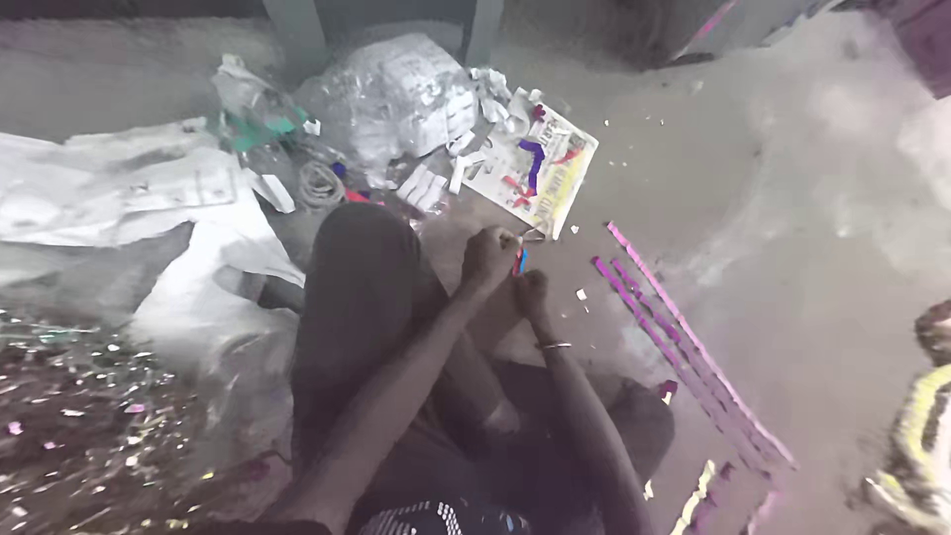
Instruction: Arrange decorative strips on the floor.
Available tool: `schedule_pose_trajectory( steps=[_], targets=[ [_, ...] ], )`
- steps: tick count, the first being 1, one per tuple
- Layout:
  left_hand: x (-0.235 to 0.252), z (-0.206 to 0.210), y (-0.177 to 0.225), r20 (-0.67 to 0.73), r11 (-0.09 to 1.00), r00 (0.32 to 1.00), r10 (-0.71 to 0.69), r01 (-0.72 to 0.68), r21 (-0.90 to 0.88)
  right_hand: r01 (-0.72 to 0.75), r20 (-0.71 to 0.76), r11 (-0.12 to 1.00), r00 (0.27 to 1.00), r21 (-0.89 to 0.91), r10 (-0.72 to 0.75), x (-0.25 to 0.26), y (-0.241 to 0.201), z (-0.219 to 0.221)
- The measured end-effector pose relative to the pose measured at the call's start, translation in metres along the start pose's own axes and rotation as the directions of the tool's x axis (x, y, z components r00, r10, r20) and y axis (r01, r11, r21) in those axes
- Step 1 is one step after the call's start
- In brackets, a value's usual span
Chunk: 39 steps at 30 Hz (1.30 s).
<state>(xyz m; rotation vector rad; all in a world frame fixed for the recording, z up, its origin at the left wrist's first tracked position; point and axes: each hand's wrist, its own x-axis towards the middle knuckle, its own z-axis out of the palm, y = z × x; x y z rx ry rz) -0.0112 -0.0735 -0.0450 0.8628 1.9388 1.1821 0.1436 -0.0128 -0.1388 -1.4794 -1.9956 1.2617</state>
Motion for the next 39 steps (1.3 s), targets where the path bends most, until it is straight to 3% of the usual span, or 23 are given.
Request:
schedule_pose_trajectory(
  steps=[3, 8, 11, 16, 19, 23, 27, 33, 36, 38, 39],
  targets=[
    [0.006, 0.008, -0.002, 0.037, 0.998, 0.999, -0.035, 0.033, 0.045, 0.024, 0.012, 0.999, 1.000, 0.048, -0.025, -0.005, 0.021, -0.013],
    [0.001, 0.008, 0.001, 0.137, 0.954, 0.979, -0.153, 0.110, 0.280, 0.019, 0.044, 0.997, 0.999, -0.078, -0.015, 0.013, 0.016, -0.026],
    [-0.004, 0.014, 0.006, 0.178, 0.903, 0.967, -0.184, 0.095, 0.419, 0.039, 0.026, 0.997, 0.999, 0.063, -0.041, 0.026, 0.035, -0.026],
    [-0.017, 0.036, -0.003, 0.378, 0.756, 0.918, -0.119, -0.163, 0.634, -0.077, 0.062, 0.979, 0.996, 0.187, 0.066, 0.005, 0.002, -0.034],
    [-0.027, 0.039, -0.003, 0.416, 0.798, 0.895, -0.164, -0.127, 0.588, -0.023, 0.052, 0.983, 0.999, 0.185, 0.014, 0.010, 0.013, -0.031],
    [-0.021, 0.049, -0.032, 0.498, 0.674, 0.865, -0.064, -0.331, 0.661, -0.070, 0.044, 0.987, 0.997, 0.145, 0.065, 0.019, 0.023, -0.028],
    [-0.013, 0.057, -0.049, 0.457, 0.798, 0.884, -0.104, -0.200, 0.569, -0.070, 0.043, 0.995, 0.997, 0.070, 0.067, 0.021, 0.024, -0.030],
    [-0.001, 0.060, -0.065, 0.532, 0.687, 0.846, 0.032, -0.405, 0.604, -0.099, -0.212, 0.993, 0.971, 0.057, 0.109, 0.013, 0.015, -0.056],
    [-0.005, 0.056, -0.048, 0.431, 0.713, 0.901, -0.039, -0.277, 0.644, -0.142, -0.197, 0.976, 0.965, 0.163, 0.173, -0.006, 0.001, -0.078],
    [-0.010, 0.046, -0.019, 0.412, 0.723, 0.902, -0.127, -0.200, 0.661, -0.178, -0.139, 0.947, 0.965, 0.266, 0.221, -0.035, -0.018, -0.088],
    [-0.011, 0.044, -0.013, 0.411, 0.768, 0.906, -0.099, -0.193, 0.611, -0.180, -0.104, 0.928, 0.969, 0.327, 0.225, -0.055, -0.029, -0.092]
  ],
)
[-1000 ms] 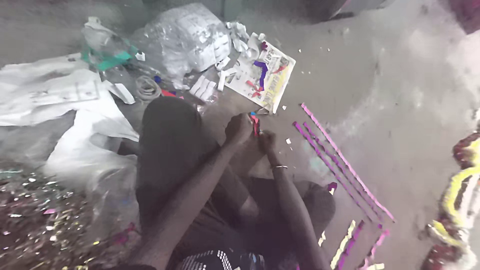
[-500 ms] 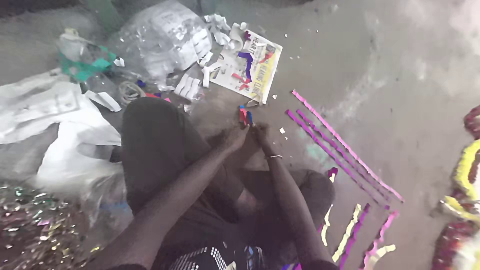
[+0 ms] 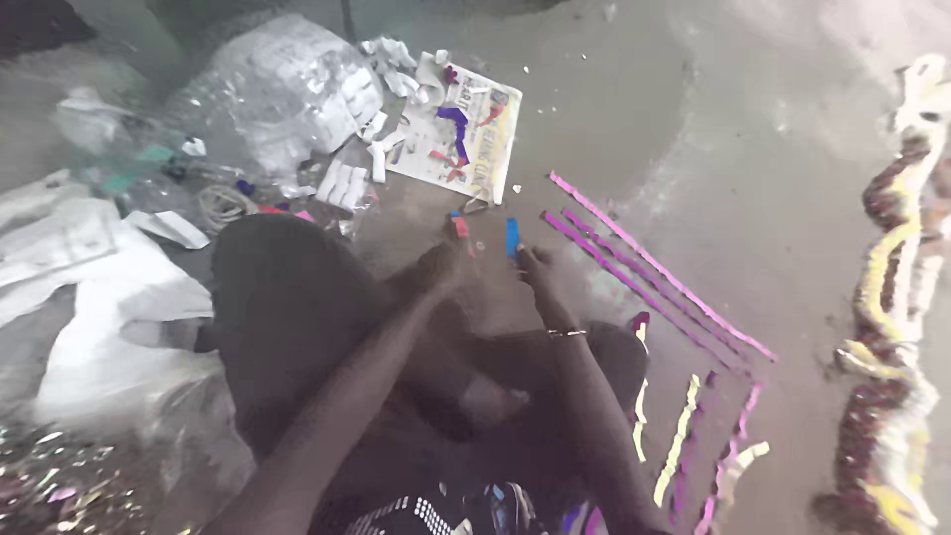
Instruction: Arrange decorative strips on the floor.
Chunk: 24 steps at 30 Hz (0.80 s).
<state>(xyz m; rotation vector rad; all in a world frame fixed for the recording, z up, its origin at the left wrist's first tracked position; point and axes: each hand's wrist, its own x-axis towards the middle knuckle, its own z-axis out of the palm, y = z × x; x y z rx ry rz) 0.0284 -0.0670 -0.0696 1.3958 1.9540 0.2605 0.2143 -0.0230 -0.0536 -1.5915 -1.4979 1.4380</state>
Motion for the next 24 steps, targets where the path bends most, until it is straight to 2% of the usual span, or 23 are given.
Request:
schedule_pose_trajectory(
  steps=[2, 5, 9, 11, 13, 15, 17, 20, 24],
  targets=[
    [0.001, -0.002, 0.004, -0.060, 0.945, 0.990, 0.124, -0.136, -0.298, -0.002, 0.089, 0.995, 0.996, 0.102, -0.008, -0.041, -0.008, -0.011],
    [-0.002, 0.005, 0.009, -0.046, 0.677, 0.965, 0.258, -0.215, -0.704, -0.007, 0.177, 0.973, 0.984, 0.231, -0.035, -0.059, -0.001, -0.017],
    [-0.008, 0.003, 0.019, -0.087, 0.316, 0.932, 0.352, -0.205, -0.926, 0.027, 0.258, 0.905, 0.955, 0.424, -0.149, -0.031, 0.001, -0.004],
    [-0.011, 0.001, 0.023, -0.102, 0.236, 0.942, 0.321, -0.184, -0.954, 0.000, 0.286, 0.867, 0.944, 0.498, -0.164, -0.020, 0.003, -0.003],
    [-0.014, -0.002, 0.023, -0.107, 0.229, 0.952, 0.287, -0.177, -0.957, -0.023, 0.287, 0.857, 0.946, 0.515, -0.147, -0.019, 0.005, 0.000],
    [-0.017, -0.004, 0.022, -0.096, 0.270, 0.959, 0.266, -0.170, -0.948, 0.040, 0.252, 0.896, 0.953, 0.441, -0.166, -0.020, 0.006, 0.003],
    [-0.016, -0.003, 0.021, -0.110, 0.335, 0.959, 0.262, -0.197, -0.922, 0.182, 0.172, 0.958, 0.960, 0.223, -0.222, -0.022, 0.006, 0.003],
    [-0.012, 0.000, 0.021, -0.159, 0.418, 0.952, 0.262, -0.261, -0.870, 0.314, 0.075, 0.949, 0.948, -0.033, -0.311, -0.025, 0.005, 0.005],
    [-0.011, 0.001, 0.020, -0.165, 0.458, 0.948, 0.273, -0.279, -0.844, 0.290, 0.065, 0.955, 0.954, 0.058, -0.294, -0.019, 0.009, 0.005]
  ],
)
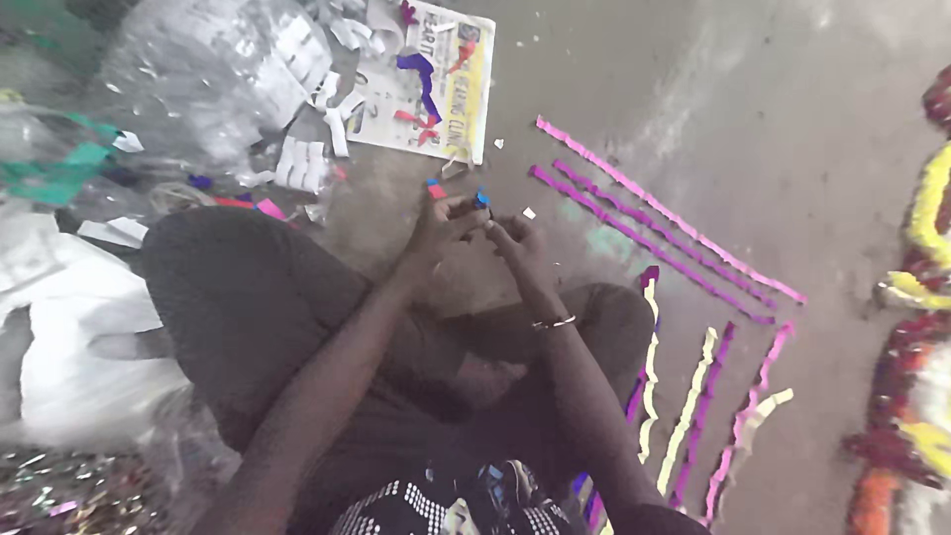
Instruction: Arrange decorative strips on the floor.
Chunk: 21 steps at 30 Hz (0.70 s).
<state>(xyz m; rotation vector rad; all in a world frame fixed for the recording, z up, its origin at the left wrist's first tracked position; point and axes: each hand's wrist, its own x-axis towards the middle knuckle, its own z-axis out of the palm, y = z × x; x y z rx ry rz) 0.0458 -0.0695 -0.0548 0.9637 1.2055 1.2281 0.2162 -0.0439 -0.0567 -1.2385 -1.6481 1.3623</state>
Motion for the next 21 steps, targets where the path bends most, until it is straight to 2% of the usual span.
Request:
schedule_pose_trajectory(
  steps=[4, 9, 12, 15, 17, 19, 21],
  targets=[
    [0.001, -0.005, -0.001, 0.044, 0.999, 0.998, -0.034, 0.033, 0.019, -0.122, -0.012, 0.950, 0.991, 0.289, 0.131, 0.002, -0.003, -0.004],
    [0.002, -0.001, -0.001, 0.061, 0.989, 0.987, -0.147, 0.146, 0.020, -0.099, -0.052, 0.839, 0.987, 0.535, 0.150, 0.005, 0.010, -0.009],
    [0.001, 0.001, 0.000, 0.058, 0.982, 0.983, -0.174, 0.177, -0.059, -0.054, -0.024, 0.803, 0.996, 0.593, 0.085, 0.004, 0.010, -0.009],
    [-0.002, 0.002, 0.006, 0.031, 0.950, 0.988, -0.153, 0.155, -0.270, -0.060, 0.115, 0.810, 0.993, 0.584, -0.009, 0.002, 0.007, -0.008],
    [-0.002, 0.000, 0.007, -0.004, 0.920, 0.987, -0.159, 0.146, -0.363, -0.096, 0.193, 0.822, 0.981, 0.561, -0.016, 0.001, 0.003, -0.005],
    [-0.001, -0.003, 0.009, -0.016, 0.916, 0.987, -0.160, 0.143, -0.376, -0.098, 0.233, 0.837, 0.972, 0.538, -0.036, 0.002, 0.005, -0.003],
    [-0.003, -0.005, 0.011, -0.007, 0.918, 0.991, -0.131, 0.119, -0.379, -0.097, 0.211, 0.816, 0.977, 0.570, -0.031, 0.004, 0.011, 0.000]
  ],
)
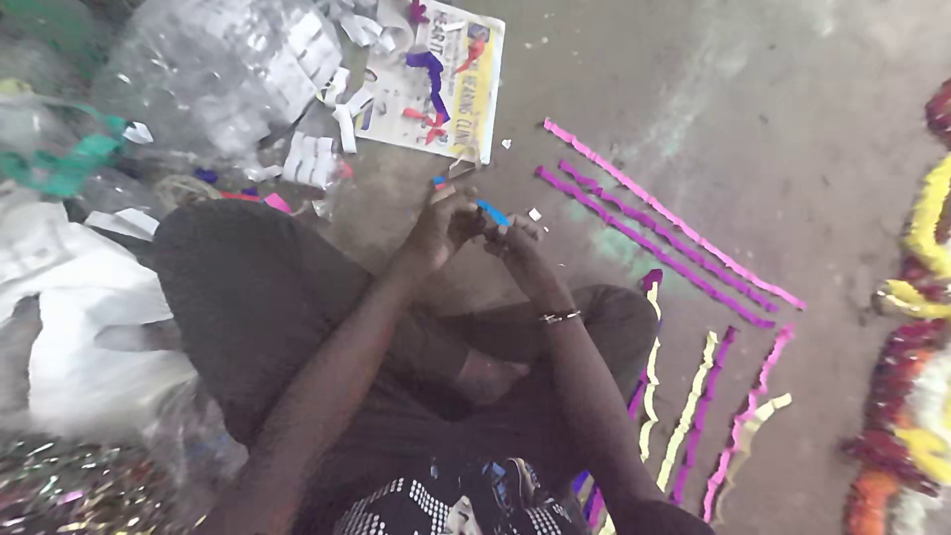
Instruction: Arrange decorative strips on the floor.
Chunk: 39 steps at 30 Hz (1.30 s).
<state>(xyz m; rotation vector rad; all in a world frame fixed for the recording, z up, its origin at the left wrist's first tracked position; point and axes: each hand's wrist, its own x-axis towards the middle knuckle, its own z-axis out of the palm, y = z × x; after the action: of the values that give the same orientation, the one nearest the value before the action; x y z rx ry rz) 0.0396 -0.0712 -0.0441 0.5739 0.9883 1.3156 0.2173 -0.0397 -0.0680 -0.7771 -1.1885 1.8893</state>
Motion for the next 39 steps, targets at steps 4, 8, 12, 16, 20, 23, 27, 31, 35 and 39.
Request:
schedule_pose_trajectory(
  steps=[4, 8, 12, 16, 20, 23, 27, 31, 35, 39],
  targets=[
    [-0.001, 0.003, -0.001, 0.149, 0.994, 0.988, 0.039, -0.054, 0.097, 0.026, -0.024, 0.983, 0.999, 0.183, -0.022, -0.003, 0.000, -0.003],
    [0.003, 0.005, -0.008, 0.312, 0.922, 0.950, 0.006, -0.126, 0.366, 0.007, -0.044, 0.968, 0.999, 0.250, 0.004, -0.006, -0.003, 0.003],
    [-0.001, 0.009, -0.003, 0.332, 0.883, 0.941, -0.063, -0.102, 0.457, -0.033, -0.061, 0.982, 0.997, 0.184, 0.045, -0.007, -0.004, 0.002],
    [0.001, 0.003, 0.001, 0.173, 0.951, 0.985, -0.003, -0.051, 0.305, -0.015, -0.064, 0.998, 0.998, 0.063, 0.019, -0.003, -0.003, -0.002],
    [-0.001, 0.002, 0.011, 0.100, 0.998, 0.995, 0.011, -0.017, 0.058, -0.100, 0.026, 0.995, 0.995, -0.010, 0.100, -0.002, -0.005, -0.001],
    [-0.001, 0.002, 0.012, 0.099, 0.999, 0.995, -0.024, 0.028, -0.034, -0.135, 0.043, 0.990, 0.990, -0.028, 0.136, 0.003, 0.000, 0.001],
    [0.001, 0.001, 0.008, 0.127, 1.000, 0.992, -0.001, 0.002, -0.004, -0.092, 0.042, 0.995, 0.995, -0.028, 0.093, 0.003, 0.000, 0.004],
    [-0.001, 0.002, 0.010, 0.096, 0.998, 0.995, 0.018, -0.024, 0.061, -0.115, 0.049, 0.993, 0.992, -0.028, 0.116, -0.005, -0.010, 0.013],
    [0.003, -0.003, 0.012, 0.114, 0.998, 0.992, 0.055, -0.057, 0.013, -0.081, 0.124, 0.959, 0.985, -0.272, 0.118, -0.008, -0.009, 0.014],
    [0.003, -0.004, 0.016, 0.082, 0.998, 0.995, 0.061, -0.064, 0.024, -0.056, 0.071, 0.918, 0.993, -0.392, 0.091, -0.009, -0.002, 0.011]
  ],
)
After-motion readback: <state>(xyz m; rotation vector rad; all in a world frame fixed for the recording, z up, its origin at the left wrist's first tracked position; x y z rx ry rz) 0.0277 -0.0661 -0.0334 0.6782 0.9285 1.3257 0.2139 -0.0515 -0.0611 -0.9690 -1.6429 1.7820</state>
